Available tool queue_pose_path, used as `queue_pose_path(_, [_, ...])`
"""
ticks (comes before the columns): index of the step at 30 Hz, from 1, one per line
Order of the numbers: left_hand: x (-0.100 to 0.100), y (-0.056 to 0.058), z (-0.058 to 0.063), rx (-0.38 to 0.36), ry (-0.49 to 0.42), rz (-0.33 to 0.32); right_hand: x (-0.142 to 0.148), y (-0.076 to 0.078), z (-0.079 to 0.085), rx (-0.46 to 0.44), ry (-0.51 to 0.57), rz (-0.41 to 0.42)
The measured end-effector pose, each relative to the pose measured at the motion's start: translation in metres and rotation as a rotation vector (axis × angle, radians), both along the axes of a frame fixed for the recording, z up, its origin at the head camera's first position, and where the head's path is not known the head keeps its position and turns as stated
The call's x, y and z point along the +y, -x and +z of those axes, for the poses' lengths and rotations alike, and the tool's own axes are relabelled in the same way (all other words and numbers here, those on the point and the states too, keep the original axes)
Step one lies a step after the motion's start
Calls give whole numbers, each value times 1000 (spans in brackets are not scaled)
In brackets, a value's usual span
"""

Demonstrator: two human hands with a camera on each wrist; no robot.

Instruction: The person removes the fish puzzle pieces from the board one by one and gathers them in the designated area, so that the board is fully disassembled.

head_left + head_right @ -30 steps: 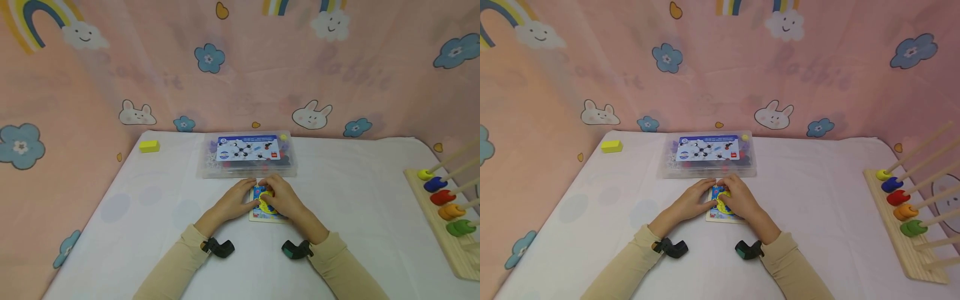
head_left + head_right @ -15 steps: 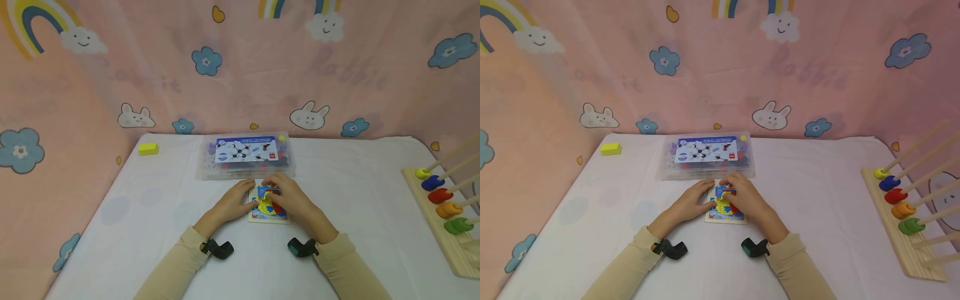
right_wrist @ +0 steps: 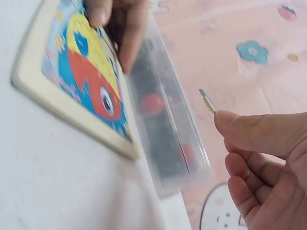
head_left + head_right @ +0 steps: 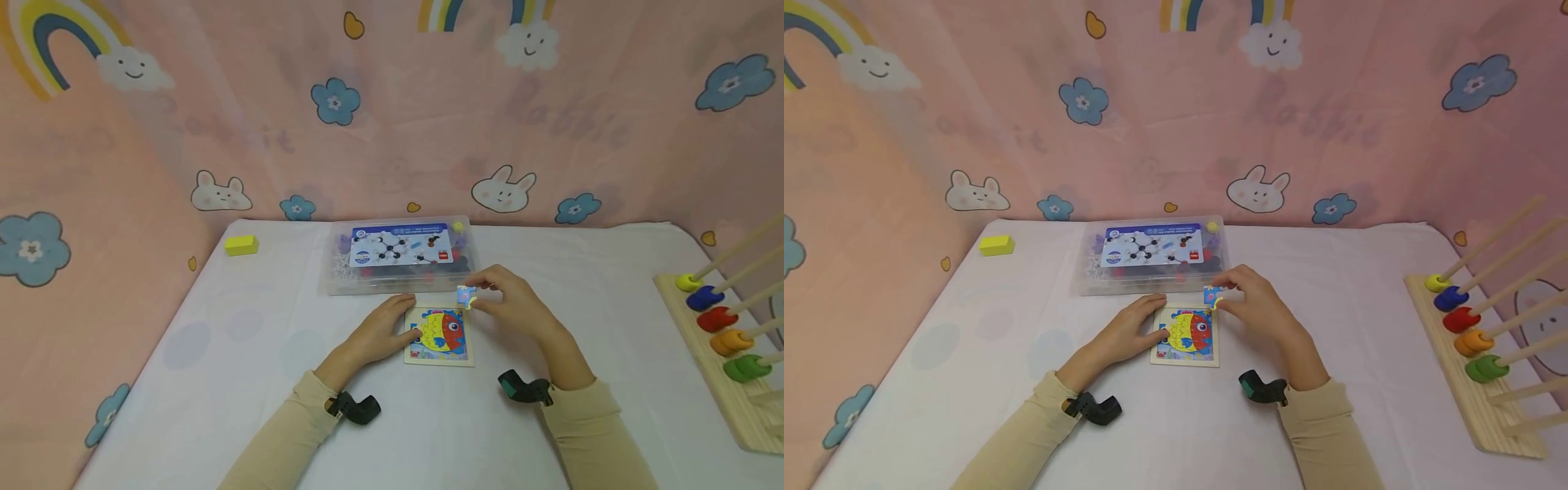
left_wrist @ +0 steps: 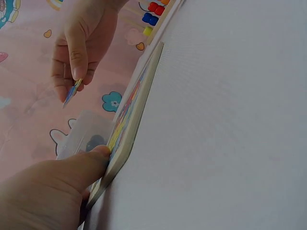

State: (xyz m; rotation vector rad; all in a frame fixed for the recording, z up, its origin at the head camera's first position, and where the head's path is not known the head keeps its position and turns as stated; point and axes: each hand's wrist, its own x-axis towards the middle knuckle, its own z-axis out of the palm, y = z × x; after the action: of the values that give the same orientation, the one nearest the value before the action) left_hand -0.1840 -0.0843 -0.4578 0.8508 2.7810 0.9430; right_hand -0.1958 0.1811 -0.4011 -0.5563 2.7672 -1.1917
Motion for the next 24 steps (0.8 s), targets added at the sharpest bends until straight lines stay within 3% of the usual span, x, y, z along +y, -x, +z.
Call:
queue_pose_path(13, [1,1,0,-13,16,13,62,8,-14,26,-16,-88])
queue_pose_path(24, [1,0,0,-5,14,11,81,7,-31,-31,-22,-110])
